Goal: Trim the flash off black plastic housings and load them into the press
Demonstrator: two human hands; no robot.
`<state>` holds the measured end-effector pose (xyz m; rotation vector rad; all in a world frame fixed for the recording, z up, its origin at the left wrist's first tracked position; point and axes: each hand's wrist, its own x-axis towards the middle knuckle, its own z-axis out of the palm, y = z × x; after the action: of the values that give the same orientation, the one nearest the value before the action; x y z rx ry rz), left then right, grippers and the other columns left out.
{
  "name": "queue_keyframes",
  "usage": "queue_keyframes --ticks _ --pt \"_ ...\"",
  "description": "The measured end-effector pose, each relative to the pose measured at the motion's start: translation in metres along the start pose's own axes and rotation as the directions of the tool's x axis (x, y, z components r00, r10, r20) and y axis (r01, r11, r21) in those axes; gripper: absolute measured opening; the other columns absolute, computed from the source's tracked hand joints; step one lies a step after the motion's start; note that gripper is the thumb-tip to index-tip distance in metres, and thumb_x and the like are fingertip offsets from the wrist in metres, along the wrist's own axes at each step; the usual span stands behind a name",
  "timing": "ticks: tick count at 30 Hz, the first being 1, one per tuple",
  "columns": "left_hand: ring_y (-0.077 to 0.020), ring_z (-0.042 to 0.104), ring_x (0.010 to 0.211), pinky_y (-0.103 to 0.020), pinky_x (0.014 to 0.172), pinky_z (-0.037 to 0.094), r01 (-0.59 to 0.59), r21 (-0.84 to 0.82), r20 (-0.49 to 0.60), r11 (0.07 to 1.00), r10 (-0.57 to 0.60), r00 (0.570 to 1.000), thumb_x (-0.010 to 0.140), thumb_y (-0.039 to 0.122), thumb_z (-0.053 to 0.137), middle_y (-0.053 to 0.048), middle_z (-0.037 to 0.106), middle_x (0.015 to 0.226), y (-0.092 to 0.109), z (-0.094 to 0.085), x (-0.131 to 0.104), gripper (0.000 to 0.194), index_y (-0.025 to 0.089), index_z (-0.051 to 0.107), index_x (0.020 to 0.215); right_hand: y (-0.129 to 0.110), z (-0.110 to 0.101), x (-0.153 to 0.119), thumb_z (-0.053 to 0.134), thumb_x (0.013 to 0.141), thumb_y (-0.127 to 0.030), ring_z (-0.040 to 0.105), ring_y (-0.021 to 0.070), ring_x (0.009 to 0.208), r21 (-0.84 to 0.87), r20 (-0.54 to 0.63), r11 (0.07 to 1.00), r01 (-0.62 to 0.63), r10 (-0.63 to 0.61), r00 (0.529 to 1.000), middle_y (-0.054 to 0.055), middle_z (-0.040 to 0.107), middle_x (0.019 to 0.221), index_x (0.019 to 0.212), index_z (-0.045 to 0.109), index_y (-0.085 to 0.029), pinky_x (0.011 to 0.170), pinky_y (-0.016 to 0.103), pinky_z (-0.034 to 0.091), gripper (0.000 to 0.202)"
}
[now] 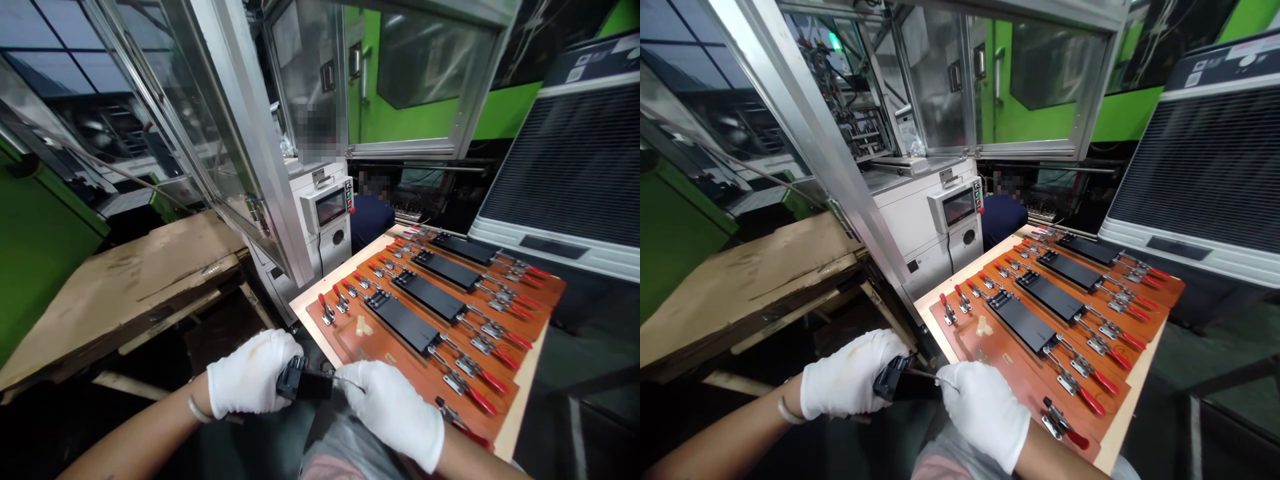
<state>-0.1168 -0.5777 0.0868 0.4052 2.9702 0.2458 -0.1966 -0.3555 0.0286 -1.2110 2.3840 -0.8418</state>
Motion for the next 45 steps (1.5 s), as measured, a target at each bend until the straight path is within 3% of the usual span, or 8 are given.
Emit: queue_keyframes --ticks 5,11,16,23,31,35,38,45 --pt "-0.0136 0.045 0.062 -0.026 0.063 0.038 -0.035 0.011 -0.008 0.999 0.035 0.999 0.063 0.023 0.063 0.003 0.054 0.068 -0.001 0.001 0.000 0.016 0.022 0.050 0.071 -0.008 0.000 0.001 0.045 0.087 -0.015 0.060 0.0123 0.063 -0.040 0.014 0.999 -0.019 0.019 1.000 -0.001 0.067 0.069 0.071 0.063 -0.022 0.055 0.022 0.027 0.025" --pt "-0.0143 0.047 0.065 -0.027 0.065 0.038 -0.051 0.013 -0.003 0.999 0.051 0.999 0.062 0.025 0.064 0.002 0.057 0.072 0.001 -0.002 0.000 0.016 0.022 0.052 0.073 0.005 0.008 0.014 0.046 0.091 -0.020 0.063 0.0164 0.061 -0.405 -0.106 0.906 -0.125 0.089 0.990 0.006 0.069 0.073 0.083 0.065 -0.020 0.051 0.027 0.021 0.021" --pt "-0.0144 0.048 0.066 -0.027 0.066 0.039 -0.032 0.005 0.005 0.999 0.032 0.999 0.062 0.025 0.064 0.001 0.058 0.073 0.002 -0.006 0.002 0.018 0.021 0.053 0.075 0.009 0.006 0.009 0.044 0.093 -0.021 0.061 0.0138 0.062 -0.220 -0.159 0.973 -0.073 0.038 0.987 0.002 0.065 0.066 0.072 0.060 -0.021 0.055 0.025 0.027 0.026" --pt "-0.0149 0.048 0.067 -0.028 0.066 0.039 -0.024 0.017 0.010 1.000 0.024 1.000 0.064 0.026 0.064 0.001 0.058 0.074 -0.002 -0.005 0.004 0.017 0.021 0.052 0.075 -0.009 -0.006 -0.002 0.042 0.088 -0.016 0.057 0.0106 0.059 0.026 0.016 0.998 -0.054 0.053 0.998 -0.002 0.065 0.065 0.069 0.060 -0.022 0.054 0.021 0.028 0.027" --pt "-0.0148 0.049 0.066 -0.028 0.064 0.039 -0.084 0.033 0.018 0.996 0.083 0.996 0.062 0.025 0.063 0.001 0.058 0.073 0.003 -0.004 0.008 0.017 0.021 0.051 0.074 0.009 0.003 0.015 0.045 0.091 -0.025 0.062 0.0179 0.064 -0.216 -0.125 0.963 -0.164 0.139 0.982 0.006 0.065 0.068 0.074 0.062 -0.019 0.056 0.026 0.030 0.025" --pt "-0.0166 0.052 0.069 -0.029 0.066 0.041 -0.098 0.049 0.003 0.994 0.098 0.995 0.061 0.024 0.063 -0.001 0.060 0.075 0.002 -0.005 0.007 0.019 0.021 0.055 0.078 0.016 0.004 0.018 0.040 0.092 -0.023 0.060 0.0160 0.066 0.163 -0.071 0.984 -0.074 0.086 0.994 0.002 0.064 0.067 0.071 0.060 -0.019 0.059 0.024 0.036 0.029" --pt "-0.0168 0.055 0.070 -0.030 0.070 0.042 -0.116 0.066 0.015 0.991 0.115 0.993 0.064 0.022 0.063 -0.002 0.061 0.075 0.002 -0.007 0.007 0.017 0.020 0.056 0.079 0.015 0.003 0.017 0.041 0.090 -0.024 0.058 0.0150 0.069 0.454 -0.011 0.891 -0.006 0.012 1.000 0.000 0.063 0.070 0.074 0.061 -0.017 0.064 0.023 0.040 0.027" --pt "-0.0148 0.051 0.065 -0.029 0.066 0.040 -0.129 0.086 0.020 0.988 0.127 0.992 0.069 0.022 0.062 -0.001 0.059 0.072 0.001 -0.006 0.007 0.010 0.020 0.056 0.077 0.007 -0.002 0.015 0.042 0.089 -0.025 0.053 0.0148 0.066 0.541 0.070 0.841 -0.028 -0.011 0.997 0.000 0.060 0.067 0.074 0.064 -0.015 0.060 0.024 0.039 0.029"
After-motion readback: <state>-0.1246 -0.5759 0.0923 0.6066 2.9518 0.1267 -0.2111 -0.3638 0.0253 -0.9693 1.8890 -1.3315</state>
